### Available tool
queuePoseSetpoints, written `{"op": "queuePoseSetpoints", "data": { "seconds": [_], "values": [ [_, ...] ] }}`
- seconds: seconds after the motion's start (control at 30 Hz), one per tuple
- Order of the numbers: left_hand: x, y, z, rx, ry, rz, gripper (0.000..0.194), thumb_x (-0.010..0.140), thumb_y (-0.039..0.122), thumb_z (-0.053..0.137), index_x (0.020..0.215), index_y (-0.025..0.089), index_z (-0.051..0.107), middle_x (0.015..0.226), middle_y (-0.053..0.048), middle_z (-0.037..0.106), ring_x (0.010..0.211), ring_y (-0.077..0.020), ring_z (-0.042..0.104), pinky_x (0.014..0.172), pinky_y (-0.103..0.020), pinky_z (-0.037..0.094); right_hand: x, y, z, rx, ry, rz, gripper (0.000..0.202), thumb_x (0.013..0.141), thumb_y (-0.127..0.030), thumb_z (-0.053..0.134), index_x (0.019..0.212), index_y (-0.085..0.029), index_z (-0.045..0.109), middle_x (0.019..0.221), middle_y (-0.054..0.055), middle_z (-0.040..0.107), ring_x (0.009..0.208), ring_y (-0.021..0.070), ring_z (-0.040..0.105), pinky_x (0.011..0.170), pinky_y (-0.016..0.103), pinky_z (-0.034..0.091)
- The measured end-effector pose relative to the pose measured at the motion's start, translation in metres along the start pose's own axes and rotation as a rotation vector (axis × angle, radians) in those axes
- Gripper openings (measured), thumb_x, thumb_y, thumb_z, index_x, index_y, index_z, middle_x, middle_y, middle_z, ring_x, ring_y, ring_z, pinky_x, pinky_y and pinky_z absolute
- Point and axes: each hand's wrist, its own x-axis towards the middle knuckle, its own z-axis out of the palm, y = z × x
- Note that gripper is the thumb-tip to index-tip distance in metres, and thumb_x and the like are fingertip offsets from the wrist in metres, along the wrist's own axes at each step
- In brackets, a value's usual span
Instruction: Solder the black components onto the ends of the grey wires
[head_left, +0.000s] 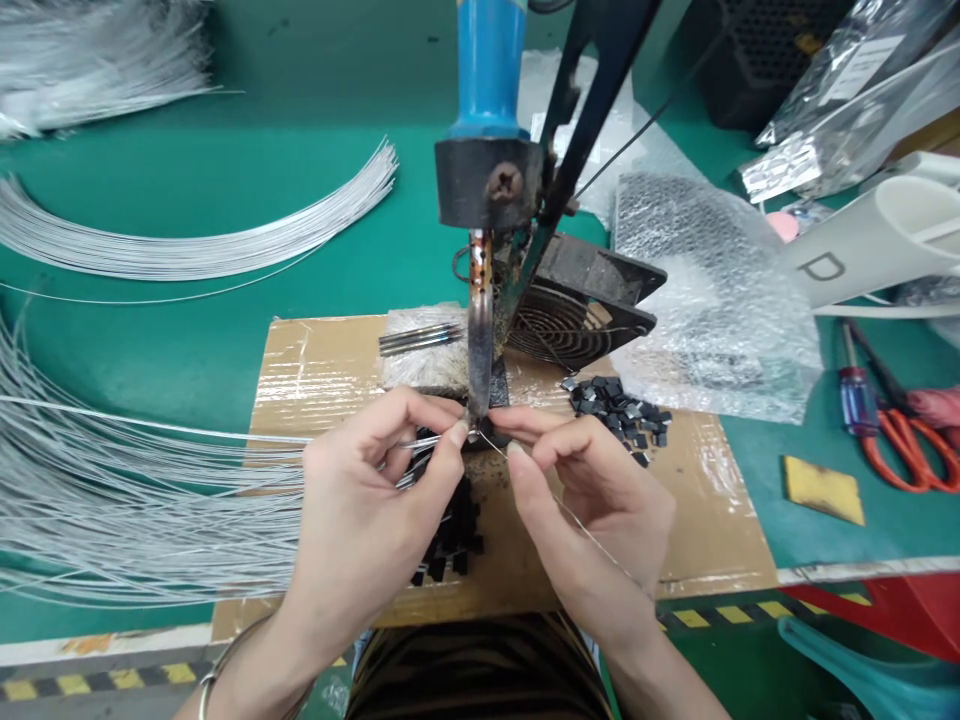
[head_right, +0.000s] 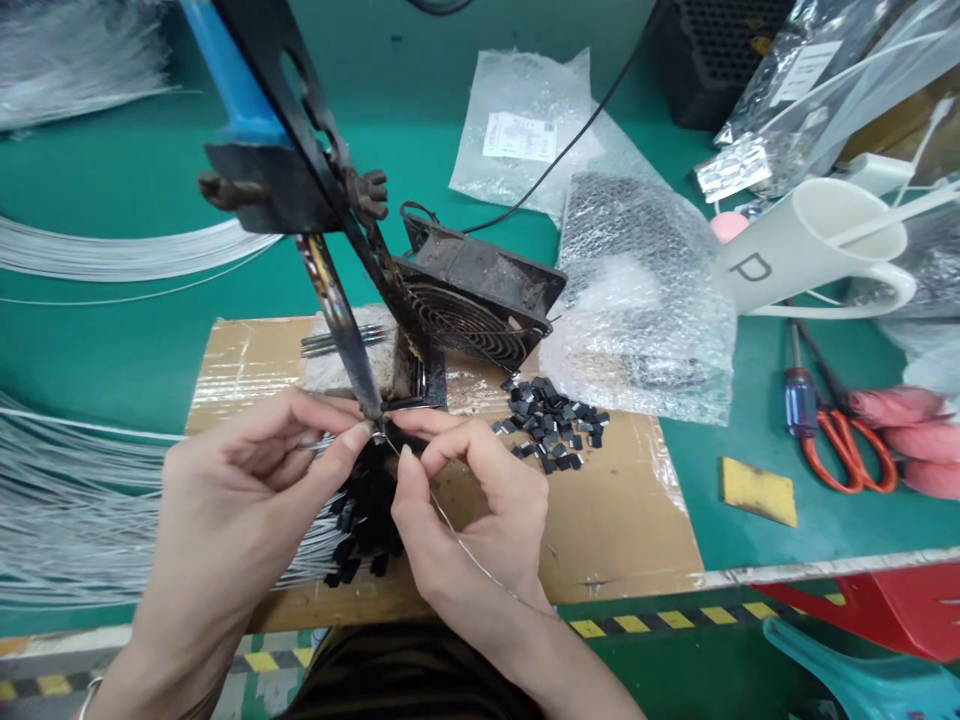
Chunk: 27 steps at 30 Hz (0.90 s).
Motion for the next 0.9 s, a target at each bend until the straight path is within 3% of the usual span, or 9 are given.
{"op": "queuePoseSetpoints", "data": {
  "seconds": [0.73,0.9],
  "values": [
    [-0.0010,0.0026,0.0004,-0.075,-0.011,-0.001,0.013,0.089,0.011,0.072,0.081,0.022,0.072,0.087,0.003,0.076,0.075,-0.0081,0.070,0.068,-0.014,0.055,-0.0006,-0.0027,-0.0002,-0.025,-0.001,-0.003,0.018,0.094,-0.010,0.068,0.084,-0.024,0.063,0.113,0.007,0.080,0.110,0.0227,0.076,0.099,0.039,0.060],
    [-0.0012,0.0027,0.0009,-0.064,-0.017,-0.010,0.015,0.089,0.010,0.071,0.079,0.021,0.071,0.083,0.004,0.074,0.072,-0.0076,0.069,0.067,-0.014,0.054,-0.0019,-0.0017,-0.0012,-0.041,-0.012,-0.005,0.019,0.093,-0.008,0.068,0.085,-0.024,0.063,0.113,0.005,0.080,0.109,0.0214,0.076,0.098,0.036,0.060]
  ]
}}
